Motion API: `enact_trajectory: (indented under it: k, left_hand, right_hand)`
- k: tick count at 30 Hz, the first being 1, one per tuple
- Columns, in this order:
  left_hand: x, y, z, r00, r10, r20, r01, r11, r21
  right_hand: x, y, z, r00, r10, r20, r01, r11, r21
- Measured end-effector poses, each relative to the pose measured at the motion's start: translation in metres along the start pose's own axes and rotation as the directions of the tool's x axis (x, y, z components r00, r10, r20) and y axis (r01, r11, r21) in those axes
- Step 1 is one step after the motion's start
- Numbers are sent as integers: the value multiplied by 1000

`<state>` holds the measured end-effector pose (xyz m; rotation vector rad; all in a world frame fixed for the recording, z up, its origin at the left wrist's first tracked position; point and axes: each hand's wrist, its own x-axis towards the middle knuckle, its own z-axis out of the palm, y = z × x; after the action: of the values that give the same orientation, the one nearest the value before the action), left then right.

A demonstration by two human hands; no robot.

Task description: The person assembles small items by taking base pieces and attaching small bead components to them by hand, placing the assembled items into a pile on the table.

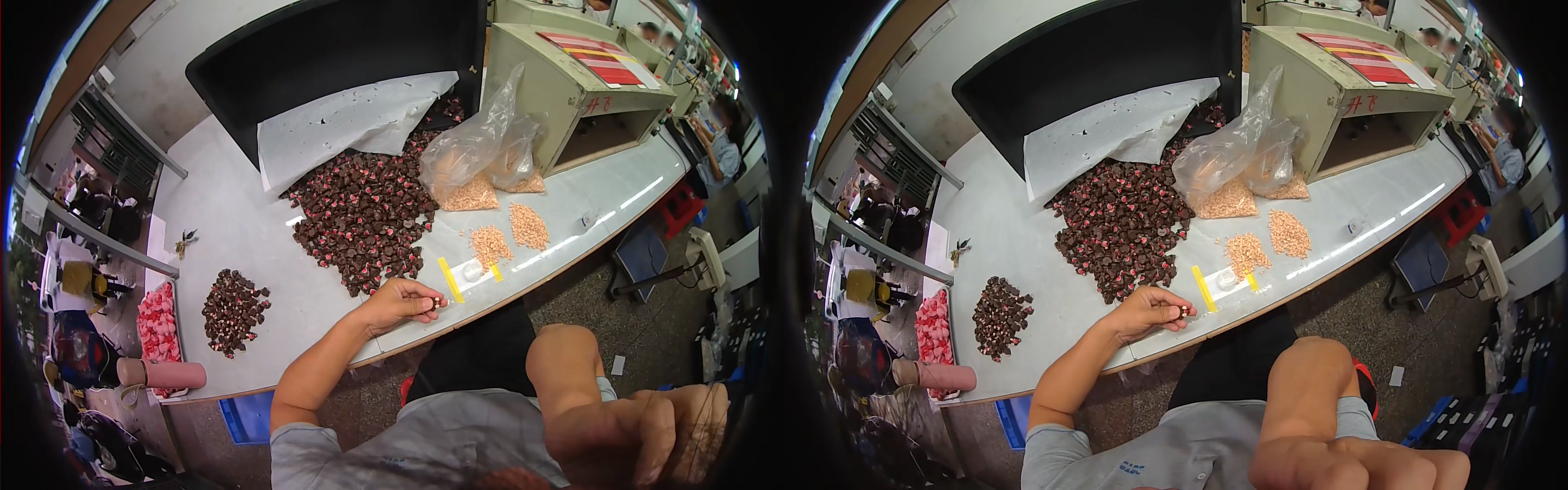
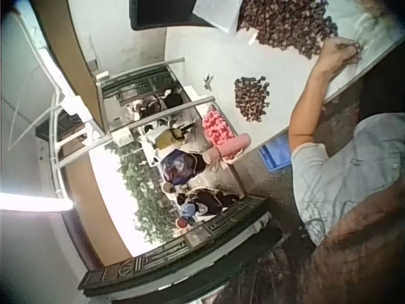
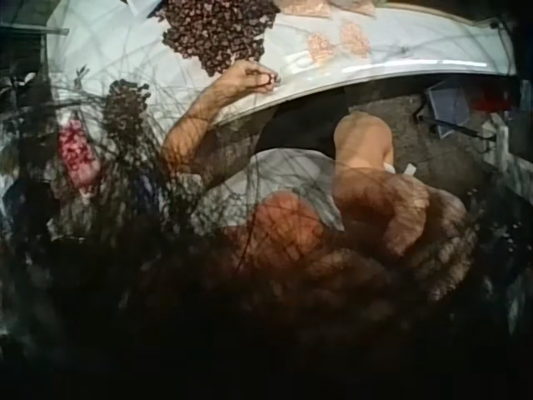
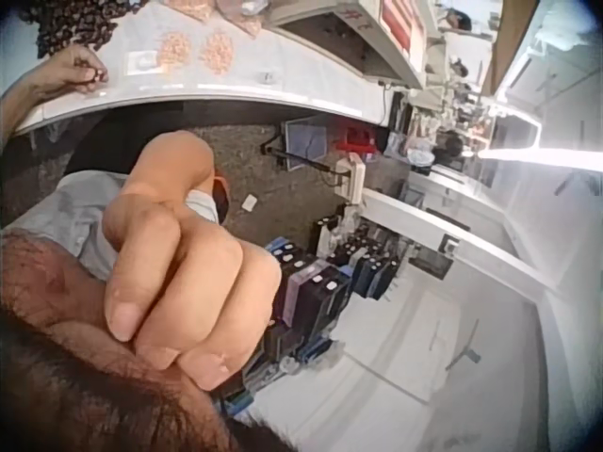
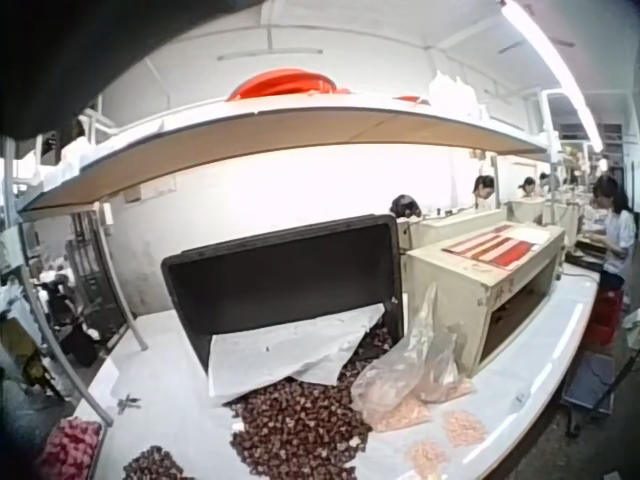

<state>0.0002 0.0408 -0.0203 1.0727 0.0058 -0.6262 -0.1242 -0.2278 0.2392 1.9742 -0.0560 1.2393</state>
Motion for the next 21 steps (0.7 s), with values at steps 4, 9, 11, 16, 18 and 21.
enact_trajectory:
  k: [4, 9, 11, 16, 18, 21]
  left_hand:
    - [7, 5, 3, 1000, -25, 0, 25, 1000, 14]
    - [-2, 4, 2, 999, -32, -20, 32, 999, 12]
    - [0, 3, 2, 999, -31, -18, 31, 999, 16]
    - [1, 8, 5, 999, -40, -1, 40, 999, 30]
    - [0, 8, 6, 999, -48, 6, 47, 998, 49]
    - [-4, 5, 4, 999, -44, -7, 44, 998, 45]
  right_hand:
    - [57, -39, 32, 945, 45, -325, -18, 996, 86]
    - [33, -34, 48, 804, 263, -533, 55, 860, 507]
    - [31, -45, 39, 778, 520, -351, 166, 369, 915]
    - [32, -60, 30, 865, 380, 329, 315, -920, 236]
    - [31, -64, 32, 895, 228, 384, 285, -954, -96]
    - [35, -73, 42, 918, 293, 269, 316, -947, -49]
